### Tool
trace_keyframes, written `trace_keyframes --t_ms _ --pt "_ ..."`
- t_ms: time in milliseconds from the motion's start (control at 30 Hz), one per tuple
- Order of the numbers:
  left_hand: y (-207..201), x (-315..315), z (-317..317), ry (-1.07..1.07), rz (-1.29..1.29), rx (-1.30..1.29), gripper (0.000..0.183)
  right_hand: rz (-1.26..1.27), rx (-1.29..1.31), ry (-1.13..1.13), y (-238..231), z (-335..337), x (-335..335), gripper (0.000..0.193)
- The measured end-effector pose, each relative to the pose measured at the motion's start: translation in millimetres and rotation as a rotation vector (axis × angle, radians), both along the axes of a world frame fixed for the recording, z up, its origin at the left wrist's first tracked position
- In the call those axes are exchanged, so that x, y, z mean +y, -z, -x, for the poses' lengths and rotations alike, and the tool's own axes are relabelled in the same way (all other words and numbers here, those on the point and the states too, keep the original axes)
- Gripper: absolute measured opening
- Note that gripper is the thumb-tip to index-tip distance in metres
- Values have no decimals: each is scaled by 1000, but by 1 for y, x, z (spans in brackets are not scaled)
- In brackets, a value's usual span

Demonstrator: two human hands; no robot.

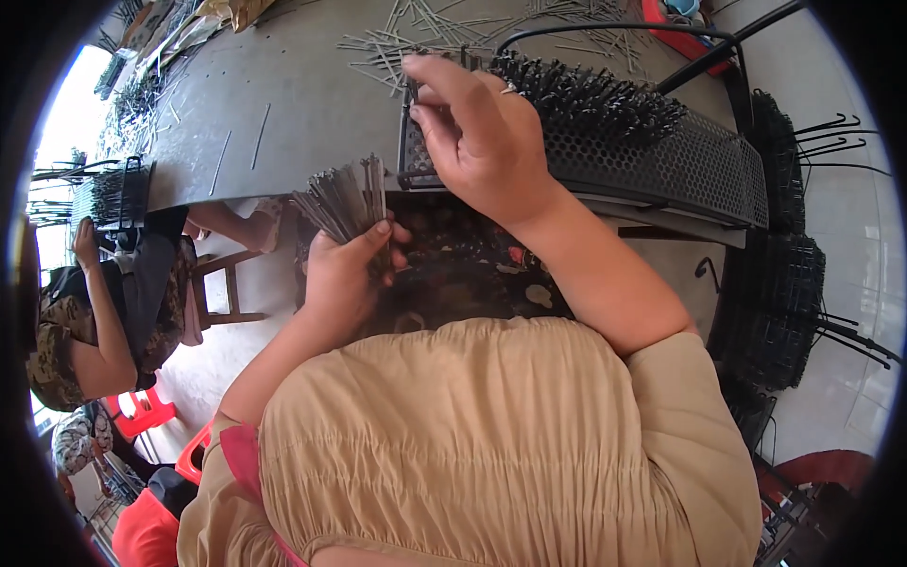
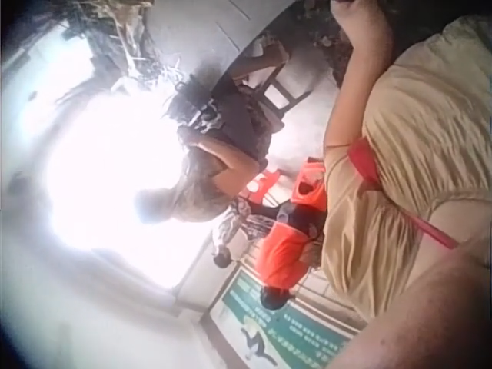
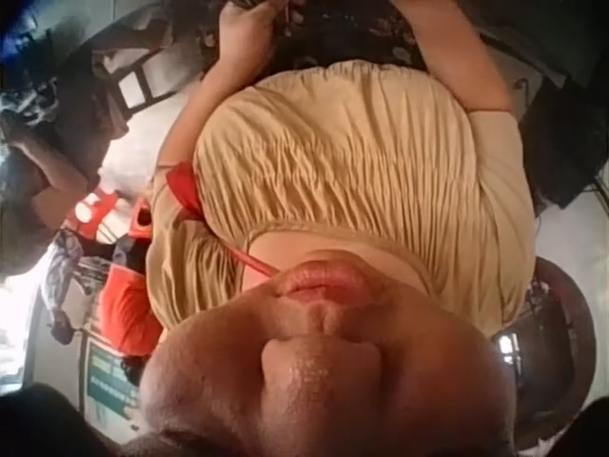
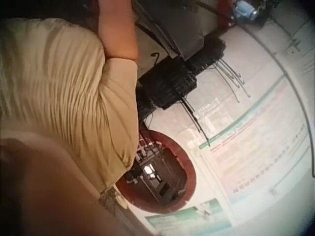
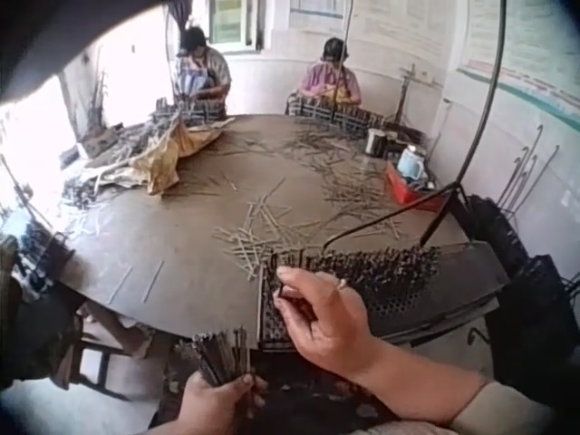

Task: Manually inserting metal pins into a perforated assembly rack.

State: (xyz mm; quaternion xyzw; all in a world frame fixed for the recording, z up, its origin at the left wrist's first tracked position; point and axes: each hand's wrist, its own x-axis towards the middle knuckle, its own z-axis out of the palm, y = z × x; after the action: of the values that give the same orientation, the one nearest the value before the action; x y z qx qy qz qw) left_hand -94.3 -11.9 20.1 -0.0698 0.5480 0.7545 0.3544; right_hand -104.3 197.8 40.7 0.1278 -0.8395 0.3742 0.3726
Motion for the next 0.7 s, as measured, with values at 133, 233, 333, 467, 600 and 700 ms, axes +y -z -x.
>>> trace_keyframes --t_ms 133,233,333,467,600,700 --pt "4 -2 5 43 -40 -8 12 -130 118 68 6 10 -4 50" --pt "5 -4 10 66 -31 -18 12 -233 108 154 -5 12 -5 43" --pt "8 -5 10 89 -56 -9 12 -229 76 189 4 8 -8 41" --pt "10 -4 12 118 -51 -28 12 -293 90 216 5 10 -3 32" --pt "9 -6 11 139 -71 -28 12 -396 114 232 -8 4 -9 19" --pt "8 -7 9 119 -84 18 13 -56 -153 150 -14 -24 -34 19"
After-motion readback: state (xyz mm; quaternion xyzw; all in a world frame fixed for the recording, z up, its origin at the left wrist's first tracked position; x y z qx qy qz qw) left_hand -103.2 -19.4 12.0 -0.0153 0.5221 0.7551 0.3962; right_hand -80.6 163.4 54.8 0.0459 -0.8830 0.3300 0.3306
